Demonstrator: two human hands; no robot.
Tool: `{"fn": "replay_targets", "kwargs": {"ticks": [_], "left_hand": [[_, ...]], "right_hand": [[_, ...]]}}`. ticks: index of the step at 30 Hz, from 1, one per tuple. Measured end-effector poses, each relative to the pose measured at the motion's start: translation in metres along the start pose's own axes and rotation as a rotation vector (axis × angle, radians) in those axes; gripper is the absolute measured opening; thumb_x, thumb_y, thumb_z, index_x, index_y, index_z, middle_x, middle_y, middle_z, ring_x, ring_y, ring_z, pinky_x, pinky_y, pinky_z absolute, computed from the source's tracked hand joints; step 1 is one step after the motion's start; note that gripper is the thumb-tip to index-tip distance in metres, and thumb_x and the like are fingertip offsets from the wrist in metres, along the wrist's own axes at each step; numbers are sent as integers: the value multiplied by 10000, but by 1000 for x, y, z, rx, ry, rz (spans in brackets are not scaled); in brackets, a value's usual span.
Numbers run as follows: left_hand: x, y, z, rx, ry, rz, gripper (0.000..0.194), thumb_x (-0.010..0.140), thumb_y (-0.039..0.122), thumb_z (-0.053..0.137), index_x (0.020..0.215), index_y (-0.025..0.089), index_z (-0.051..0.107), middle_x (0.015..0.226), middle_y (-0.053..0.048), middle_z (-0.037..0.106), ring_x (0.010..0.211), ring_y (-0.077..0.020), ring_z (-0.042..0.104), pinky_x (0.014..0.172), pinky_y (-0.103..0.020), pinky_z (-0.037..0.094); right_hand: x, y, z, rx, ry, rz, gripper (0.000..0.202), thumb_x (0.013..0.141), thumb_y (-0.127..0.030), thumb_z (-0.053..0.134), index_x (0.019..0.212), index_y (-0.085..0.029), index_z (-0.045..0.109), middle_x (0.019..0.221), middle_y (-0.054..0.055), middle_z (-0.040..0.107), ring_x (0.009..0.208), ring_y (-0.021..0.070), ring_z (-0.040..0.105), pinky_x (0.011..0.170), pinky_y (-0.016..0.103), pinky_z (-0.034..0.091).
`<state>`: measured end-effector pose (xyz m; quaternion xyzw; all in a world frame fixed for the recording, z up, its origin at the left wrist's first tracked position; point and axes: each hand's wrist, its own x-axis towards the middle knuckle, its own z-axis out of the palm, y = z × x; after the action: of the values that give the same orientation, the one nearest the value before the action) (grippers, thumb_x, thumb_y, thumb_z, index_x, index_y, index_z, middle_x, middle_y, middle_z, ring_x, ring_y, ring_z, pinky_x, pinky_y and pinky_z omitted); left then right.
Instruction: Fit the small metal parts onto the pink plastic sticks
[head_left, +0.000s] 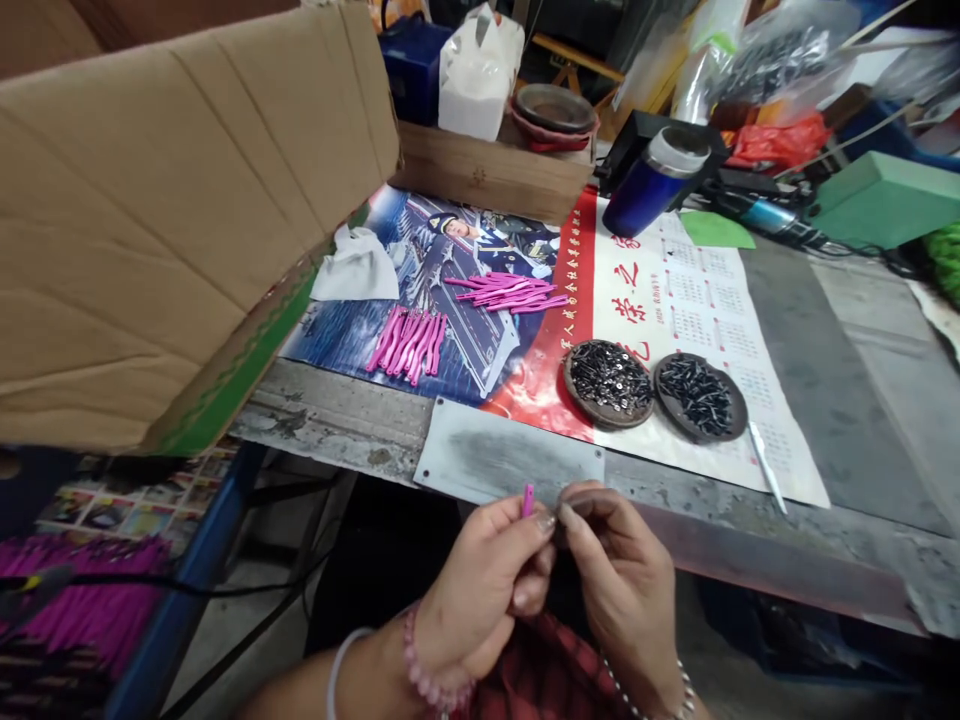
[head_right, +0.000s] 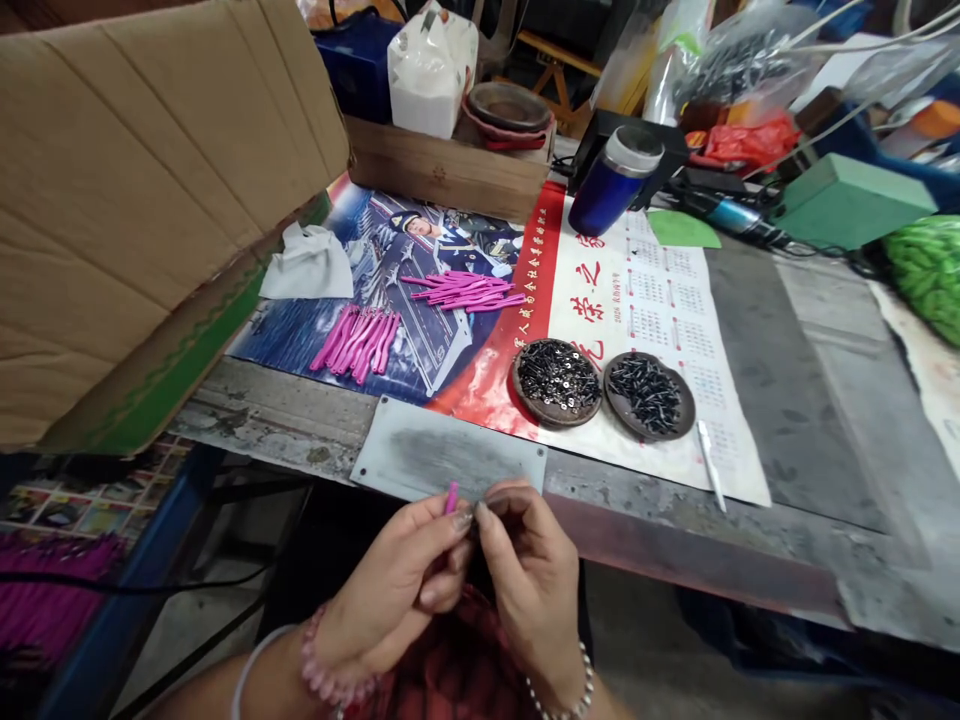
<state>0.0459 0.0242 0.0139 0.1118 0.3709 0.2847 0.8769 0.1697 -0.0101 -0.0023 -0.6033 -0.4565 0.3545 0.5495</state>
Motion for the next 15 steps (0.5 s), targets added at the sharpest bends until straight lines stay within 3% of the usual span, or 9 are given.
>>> {"fn": "replay_targets", "kwargs": {"ticks": [8, 15], "left_hand": [[8, 10, 5, 60, 24, 59, 325, 772, 374, 783, 715, 138, 566, 588, 45, 547, 375, 9, 349, 396, -175, 159], [15, 11, 6, -60, 3, 18, 347, 759, 379, 826, 767, 129, 585, 619, 30, 600, 371, 19, 344, 392, -146, 206]], "right_hand": [[15, -10, -7, -54, -69, -51, 121, 964, -207, 604, 845, -202, 623, 824, 20, 618, 778, 139, 601, 692, 204, 514], [28, -10, -7, -105, -81, -85, 117, 969, -209, 599, 855, -205, 628, 810, 10, 643, 722, 120, 622, 655, 178, 516]]}}
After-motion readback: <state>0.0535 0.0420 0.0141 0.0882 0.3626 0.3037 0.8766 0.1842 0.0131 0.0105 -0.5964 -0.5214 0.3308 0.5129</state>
